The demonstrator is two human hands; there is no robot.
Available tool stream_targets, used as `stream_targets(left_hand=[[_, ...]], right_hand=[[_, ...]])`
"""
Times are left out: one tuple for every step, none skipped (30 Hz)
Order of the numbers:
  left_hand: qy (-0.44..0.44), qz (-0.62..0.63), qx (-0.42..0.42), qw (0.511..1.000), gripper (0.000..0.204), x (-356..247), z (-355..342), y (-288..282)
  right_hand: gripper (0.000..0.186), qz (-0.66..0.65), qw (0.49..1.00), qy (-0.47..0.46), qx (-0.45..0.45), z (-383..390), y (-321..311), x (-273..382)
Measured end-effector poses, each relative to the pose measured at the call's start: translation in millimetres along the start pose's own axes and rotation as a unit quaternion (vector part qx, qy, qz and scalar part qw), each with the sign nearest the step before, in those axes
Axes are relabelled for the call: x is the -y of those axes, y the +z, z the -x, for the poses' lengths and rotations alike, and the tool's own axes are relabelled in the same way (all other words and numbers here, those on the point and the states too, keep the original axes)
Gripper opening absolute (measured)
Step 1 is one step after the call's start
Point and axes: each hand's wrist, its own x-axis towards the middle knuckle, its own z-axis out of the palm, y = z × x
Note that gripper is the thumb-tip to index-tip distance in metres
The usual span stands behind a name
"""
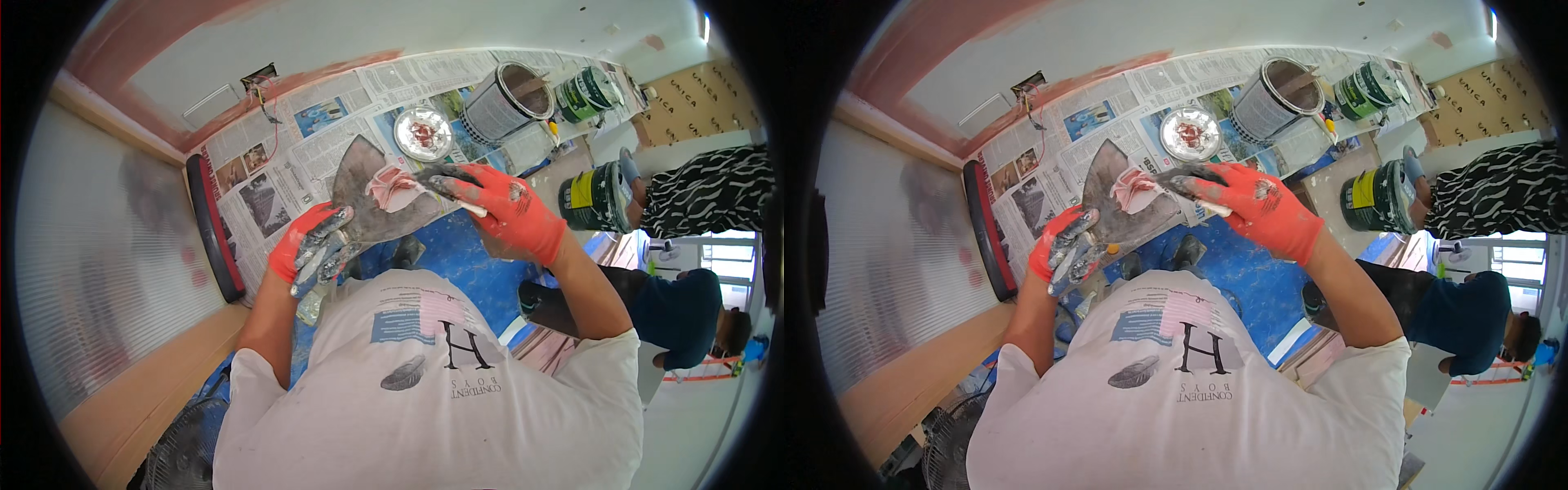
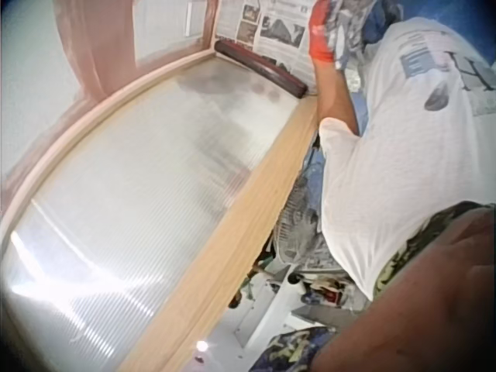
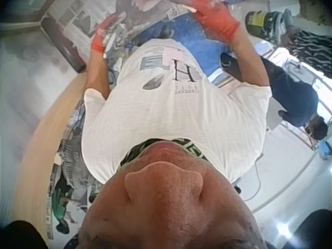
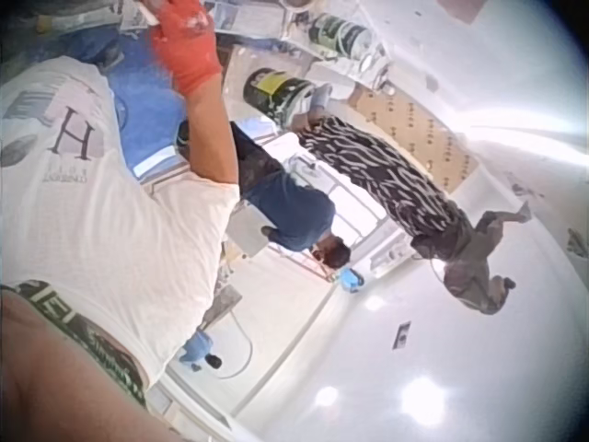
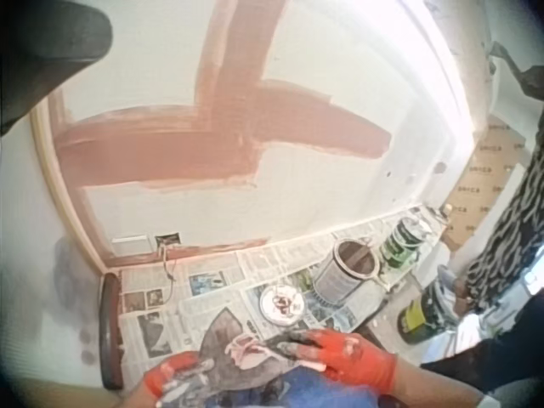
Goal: The person applies plaster to a wall and various surfaces using a putty knife and a brush. The person scoops plaster from a container onto a putty knife and spreads it across the wall and a piece of furniture, then uses a brush to smooth the edges.
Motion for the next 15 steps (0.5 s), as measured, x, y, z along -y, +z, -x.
stream_targets(left_hand=[[0.02,-0.014,0.045,0.999,0.042,1.2,-3.6,-8.5],[0.039,-0.029,0.089,0.995,0.043,2.0,-6.5,-15.5],[0.167,-0.23,0.059,0.957,0.046,0.0,-9.5,-13.8],[0.286,-0.415,0.025,0.863,0.05,-0.3,-14.0,-9.4],[0.388,-0.576,-0.012,0.719,0.053,-0.7,-17.1,-6.8],[0.357,-0.616,-0.022,0.702,0.061,3.1,-19.8,-9.2],[0.368,-0.588,-0.041,0.719,0.063,9.4,-22.0,-11.5],[0.379,-0.559,-0.059,0.735,0.064,18.0,-25.1,-11.3],[0.392,-0.531,-0.065,0.749,0.066,22.7,-30.4,-5.8],[0.357,-0.58,-0.087,0.727,0.067,20.2,-26.0,10.6],[0.36,-0.602,-0.086,0.708,0.067,21.6,-23.7,10.3],[0.364,-0.622,-0.083,0.689,0.066,22.7,-22.7,12.0],[0.368,-0.641,-0.079,0.669,0.065,23.3,-22.2,14.5],[0.384,-0.646,-0.066,0.656,0.064,24.0,-21.2,17.9],[0.4,-0.652,-0.054,0.641,0.064,20.0,-18.0,26.3]], right_hand=[[0.052,0.033,0.999,0.0,0.012,3.2,2.4,-6.5],[0.05,-0.021,0.998,0.046,-0.027,7.7,8.1,-10.5],[0.049,-0.076,0.991,0.092,-0.066,13.5,17.4,-14.2],[0.047,-0.128,0.977,0.137,-0.102,18.8,25.0,-18.9],[0.044,-0.249,0.931,0.209,-0.166,24.7,32.9,-26.2],[0.042,-0.363,0.86,0.278,-0.226,32.9,41.5,-33.0],[0.04,-0.514,0.738,0.318,-0.3,23.7,40.7,-17.4],[0.039,-0.631,0.58,0.333,-0.393,14.1,38.8,-1.9],[0.04,-0.558,0.655,0.323,-0.395,17.4,56.3,-5.6],[0.041,-0.476,0.719,0.315,-0.396,28.7,86.0,-16.9],[0.044,-0.391,0.801,0.26,-0.371,25.0,93.2,-11.7],[0.047,-0.296,0.862,0.2,-0.359,23.1,99.5,-6.0],[0.047,-0.324,0.852,0.224,-0.345,23.2,102.5,-7.8],[0.047,-0.351,0.84,0.248,-0.33,24.1,107.3,-12.9],[0.041,-0.294,0.867,0.223,-0.334,19.5,102.8,-9.0]])
